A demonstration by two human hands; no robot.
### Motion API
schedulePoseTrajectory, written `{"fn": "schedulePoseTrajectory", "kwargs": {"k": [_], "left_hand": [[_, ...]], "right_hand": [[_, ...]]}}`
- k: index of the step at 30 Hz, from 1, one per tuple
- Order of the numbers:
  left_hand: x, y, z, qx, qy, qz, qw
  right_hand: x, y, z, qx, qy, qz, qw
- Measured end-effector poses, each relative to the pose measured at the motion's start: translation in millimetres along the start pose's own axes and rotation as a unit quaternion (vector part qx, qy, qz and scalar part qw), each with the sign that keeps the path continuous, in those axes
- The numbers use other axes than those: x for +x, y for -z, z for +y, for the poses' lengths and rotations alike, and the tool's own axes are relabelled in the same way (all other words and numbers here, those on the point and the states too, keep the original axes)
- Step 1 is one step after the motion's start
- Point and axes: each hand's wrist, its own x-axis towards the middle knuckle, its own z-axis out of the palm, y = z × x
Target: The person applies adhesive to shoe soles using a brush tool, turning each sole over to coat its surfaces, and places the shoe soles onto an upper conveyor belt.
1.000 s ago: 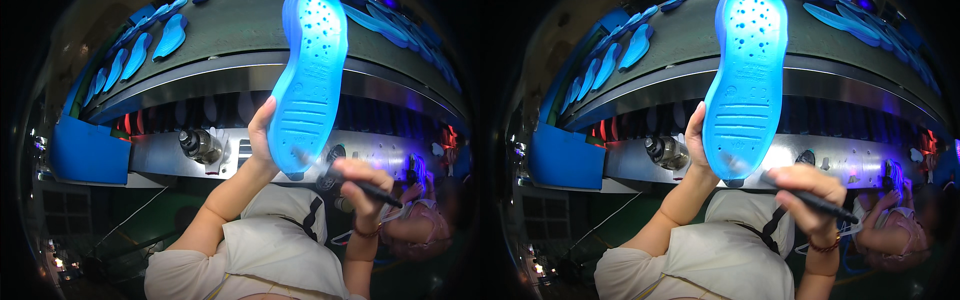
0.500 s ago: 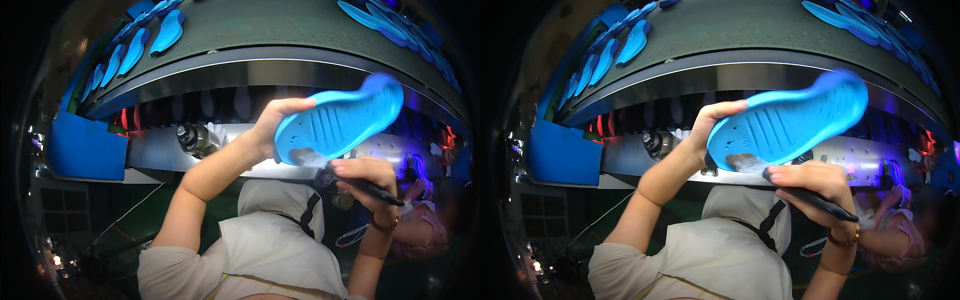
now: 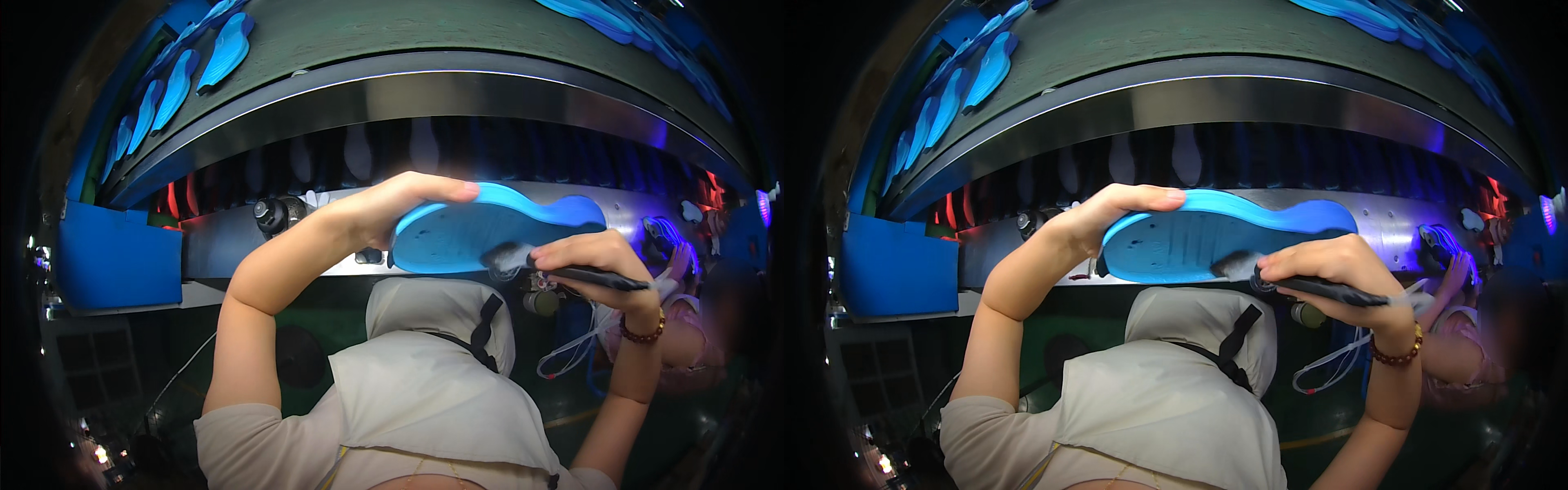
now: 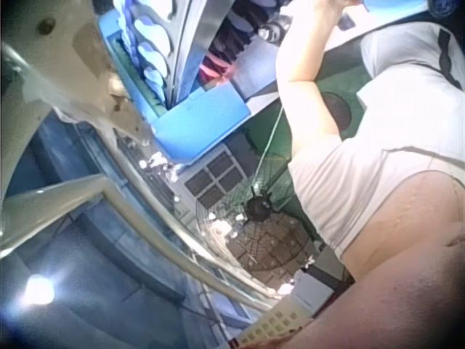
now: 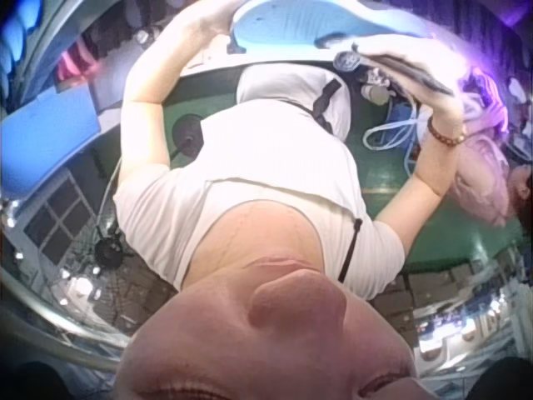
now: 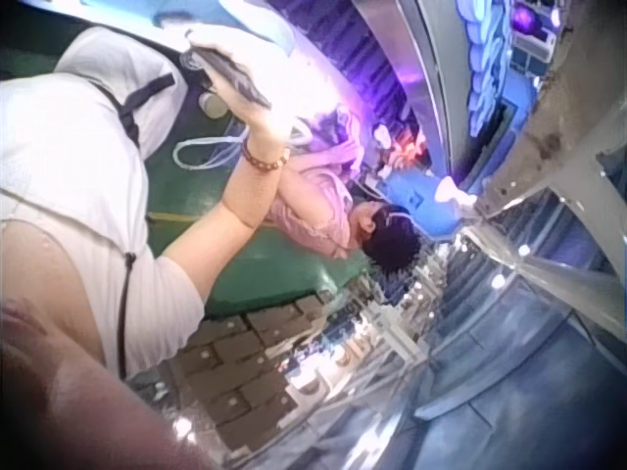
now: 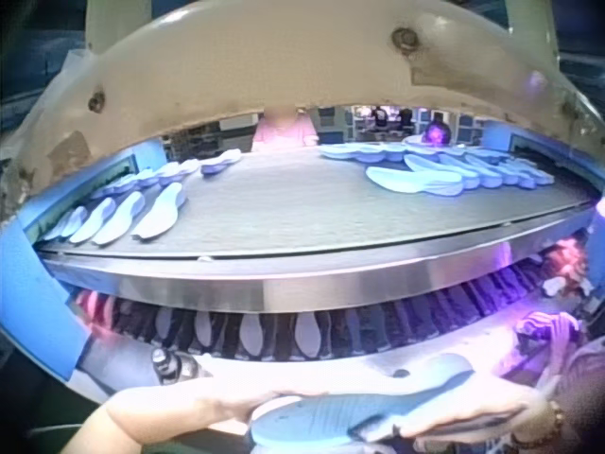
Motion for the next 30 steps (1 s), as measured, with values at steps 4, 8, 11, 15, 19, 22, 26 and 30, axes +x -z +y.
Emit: {"fn": "schedulePoseTrajectory", "kwargs": {"k": [4,8,11,15,19,22,26,30], "left_hand": [[5.0,8.8,-16.7,-0.094,-0.055,-0.037,0.993],[30.1,0.1,-39.1,-0.268,-0.066,-0.082,0.958],[42.3,-4.4,-48.5,-0.308,-0.060,-0.111,0.943],[48.2,-8.7,-59.4,-0.320,-0.072,-0.102,0.939],[55.8,-12.2,-63.7,-0.340,-0.072,-0.112,0.931],[56.7,-14.2,-65.3,-0.351,-0.073,-0.095,0.929],[53.9,-19.6,-63.9,-0.360,-0.072,-0.116,0.923],[56.6,-18.8,-69.2,-0.382,-0.071,-0.138,0.911]], "right_hand": [[-19.3,5.7,-17.2,0.143,-0.248,0.008,0.958],[-4.1,-34.9,-16.1,0.249,-0.189,0.128,0.941],[-14.3,-63.5,18.7,0.267,-0.190,0.250,0.911],[-23.8,-75.2,18.8,0.230,-0.166,0.312,0.907],[-29.3,-85.5,23.6,0.231,-0.166,0.373,0.883],[-30.5,-90.7,22.5,0.206,-0.147,0.393,0.884],[-34.3,-96.0,26.8,0.172,-0.148,0.416,0.881],[-34.6,-101.4,29.0,0.112,-0.133,0.434,0.884]]}}
